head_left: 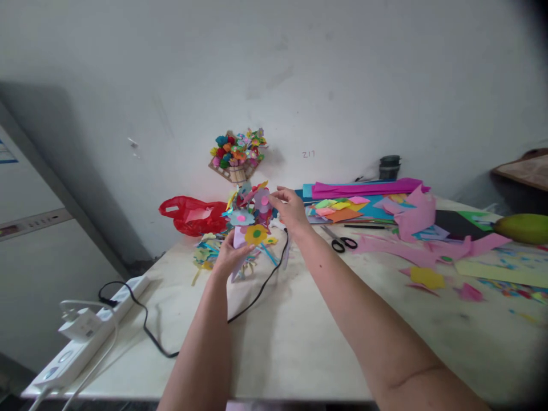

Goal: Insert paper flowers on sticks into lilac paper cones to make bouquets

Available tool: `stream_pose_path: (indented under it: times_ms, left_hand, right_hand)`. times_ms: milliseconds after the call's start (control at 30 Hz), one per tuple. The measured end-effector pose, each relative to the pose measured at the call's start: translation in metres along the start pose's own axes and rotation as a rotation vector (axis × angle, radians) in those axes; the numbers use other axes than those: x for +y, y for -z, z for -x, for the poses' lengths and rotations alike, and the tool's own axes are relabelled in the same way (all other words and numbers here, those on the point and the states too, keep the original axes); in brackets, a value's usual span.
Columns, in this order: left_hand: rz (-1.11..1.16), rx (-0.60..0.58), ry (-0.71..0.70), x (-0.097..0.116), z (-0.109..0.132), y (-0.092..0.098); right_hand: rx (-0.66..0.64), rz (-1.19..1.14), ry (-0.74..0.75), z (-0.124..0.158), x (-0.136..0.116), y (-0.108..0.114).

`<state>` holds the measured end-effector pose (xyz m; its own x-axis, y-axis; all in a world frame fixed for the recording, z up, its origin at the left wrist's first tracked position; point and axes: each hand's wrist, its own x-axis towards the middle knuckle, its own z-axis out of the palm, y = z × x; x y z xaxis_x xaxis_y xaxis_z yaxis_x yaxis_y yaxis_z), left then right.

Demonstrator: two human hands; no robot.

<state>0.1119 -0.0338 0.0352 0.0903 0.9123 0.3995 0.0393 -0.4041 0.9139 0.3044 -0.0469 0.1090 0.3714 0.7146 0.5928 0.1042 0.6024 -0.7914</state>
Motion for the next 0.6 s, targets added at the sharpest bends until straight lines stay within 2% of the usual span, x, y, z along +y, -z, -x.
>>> stream_pose_path:
  times_ms: [233,433,600]
  left_hand:
    - [0.024,-0.013,0.04,0.002,0.003,0.0]
    - [0.205,-0.137,0.066,-0.007,0.001,0.008]
    - [0.316,-0.162,0.078,-0.009,0.001,0.01]
  right_hand:
    - [-0.007,-0.028,-0.028,0.0,-0.003,0.002]
    - [0.02,-0.099,-0.128,0.0,0.0,0.002]
    - [-0.122,-0.053,-0.224,0.002,0.007,-0.001]
